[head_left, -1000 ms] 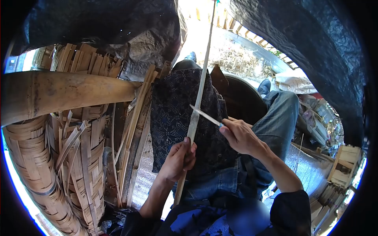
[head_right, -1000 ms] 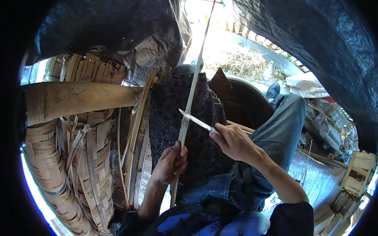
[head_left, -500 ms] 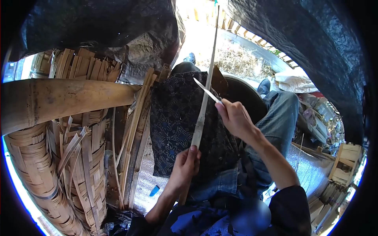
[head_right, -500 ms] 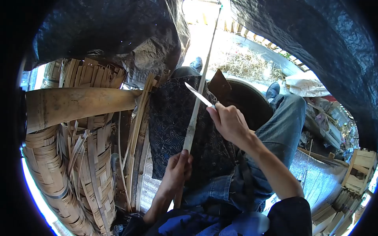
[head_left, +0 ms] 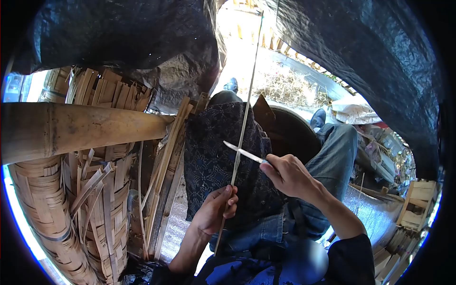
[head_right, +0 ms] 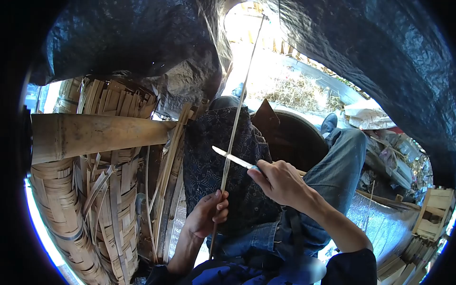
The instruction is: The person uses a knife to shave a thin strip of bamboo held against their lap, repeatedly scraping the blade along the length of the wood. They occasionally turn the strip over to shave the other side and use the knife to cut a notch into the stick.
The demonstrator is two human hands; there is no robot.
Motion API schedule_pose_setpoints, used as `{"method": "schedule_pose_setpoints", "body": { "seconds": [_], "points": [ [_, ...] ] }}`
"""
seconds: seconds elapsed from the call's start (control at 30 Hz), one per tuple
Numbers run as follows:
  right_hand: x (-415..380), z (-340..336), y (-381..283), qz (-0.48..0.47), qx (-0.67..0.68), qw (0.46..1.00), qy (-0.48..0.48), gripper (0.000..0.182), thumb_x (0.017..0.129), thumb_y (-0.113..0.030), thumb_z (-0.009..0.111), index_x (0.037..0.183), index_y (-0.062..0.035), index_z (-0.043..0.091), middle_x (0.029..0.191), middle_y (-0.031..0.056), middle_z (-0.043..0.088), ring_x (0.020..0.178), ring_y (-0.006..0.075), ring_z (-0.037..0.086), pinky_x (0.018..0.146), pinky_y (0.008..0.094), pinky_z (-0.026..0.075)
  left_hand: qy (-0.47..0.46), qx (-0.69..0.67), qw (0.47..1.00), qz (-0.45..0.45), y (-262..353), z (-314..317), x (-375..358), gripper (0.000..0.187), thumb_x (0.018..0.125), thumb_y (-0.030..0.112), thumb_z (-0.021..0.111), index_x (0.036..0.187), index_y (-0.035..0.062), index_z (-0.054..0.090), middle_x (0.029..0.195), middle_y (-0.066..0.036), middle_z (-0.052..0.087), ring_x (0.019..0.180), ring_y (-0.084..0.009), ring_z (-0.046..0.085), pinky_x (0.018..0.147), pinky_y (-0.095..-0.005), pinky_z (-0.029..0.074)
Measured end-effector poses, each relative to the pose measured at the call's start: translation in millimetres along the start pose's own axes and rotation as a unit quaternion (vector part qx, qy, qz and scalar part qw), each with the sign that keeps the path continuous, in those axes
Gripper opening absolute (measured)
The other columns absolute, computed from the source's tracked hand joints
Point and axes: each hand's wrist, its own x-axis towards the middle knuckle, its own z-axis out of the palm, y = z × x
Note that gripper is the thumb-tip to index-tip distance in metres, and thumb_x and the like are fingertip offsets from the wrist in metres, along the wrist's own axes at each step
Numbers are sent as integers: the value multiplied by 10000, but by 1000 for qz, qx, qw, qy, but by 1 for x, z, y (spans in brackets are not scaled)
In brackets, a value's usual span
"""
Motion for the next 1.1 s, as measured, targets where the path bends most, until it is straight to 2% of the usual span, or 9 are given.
{"method": "schedule_pose_setpoints", "body": {
  "seconds": [0.07, 0.17, 0.37, 0.43, 0.53, 0.8, 1.0, 1.07, 1.1],
  "points": [
    [-2, 2, 4, -34, -20, 999, -16, 407, 952, -316, 506, 687, -7, 491, 471, 156, 475, 398, 309, 513, 409, 422, 369, -21, 11, 1000, 6, -2, 0, 2, 340, 986, 374, 414, 1030, 57, 530, 663, 36, 429, 497, -70, 355, 505, -213, 319],
    [-5, 2, 5, -10, -76, 997, -31, 428, 947, -349, 504, 677, -17, 503, 467, 140, 483, 402, 288, 524, 404, 413, 389, 27, -55, 998, 4, -6, 5, 2, 290, 979, 328, 457, 1021, 53, 538, 664, 32, 441, 483, -67, 364, 475, -208, 301],
    [-12, -4, 2, -9, -113, 994, -2, 459, 938, -374, 515, 635, -29, 505, 456, 112, 482, 413, 263, 541, 397, 390, 419, 103, 3, 992, 70, -16, 17, 6, 256, 953, 273, 530, 952, 23, 581, 710, -13, 571, 481, -69, 446, 453, -196, 342],
    [-14, -6, -1, 2, -125, 992, -12, 463, 939, -374, 513, 631, -28, 508, 474, 112, 494, 417, 262, 543, 395, 388, 424, 150, 59, 979, 127, -22, 22, 8, 224, 931, 230, 575, 907, 11, 608, 734, -41, 614, 483, -70, 471, 454, -193, 367],
    [-16, -5, 2, 25, -144, 989, -28, 469, 942, -373, 508, 629, -24, 515, 514, 117, 520, 433, 266, 557, 397, 389, 439, 188, 105, 962, 167, -31, 24, 12, 214, 921, 188, 590, 937, -21, 629, 754, -60, 641, 499, -59, 484, 461, -194, 385],
    [-7, -3, 0, 51, -167, 983, -55, 483, 941, -381, 503, 634, -9, 528, 583, 145, 566, 463, 304, 601, 421, 399, 497, 216, 135, 950, 182, -32, 29, 12, 202, 929, 172, 573, 905, -21, 626, 728, -45, 618, 493, -59, 479, 456, -191, 373],
    [28, -13, 32, 69, -208, 975, 33, 483, 951, -336, 495, 626, 19, 532, 500, 140, 552, 499, 304, 631, 398, 418, 486, 199, 158, 952, 174, -40, 32, 11, 197, 925, 156, 577, 926, -35, 627, 739, -57, 629, 495, -62, 485, 459, -194, 379],
    [39, -11, 49, -72, -249, 960, 103, 469, 960, -311, 480, 634, 20, 544, 424, 77, 486, 444, 234, 602, 371, 356, 473, 207, 150, 952, 167, -38, 32, 11, 200, 924, 145, 579, 946, -47, 629, 750, -67, 641, 503, -66, 494, 469, -199, 388],
    [48, -12, 61, -69, -254, 959, 105, 469, 960, -311, 480, 634, 20, 544, 424, 77, 486, 444, 234, 602, 371, 356, 473, 201, 150, 954, 167, -39, 32, 11, 200, 924, 145, 579, 946, -47, 629, 750, -67, 641, 503, -66, 494, 469, -199, 388]
  ]
}}
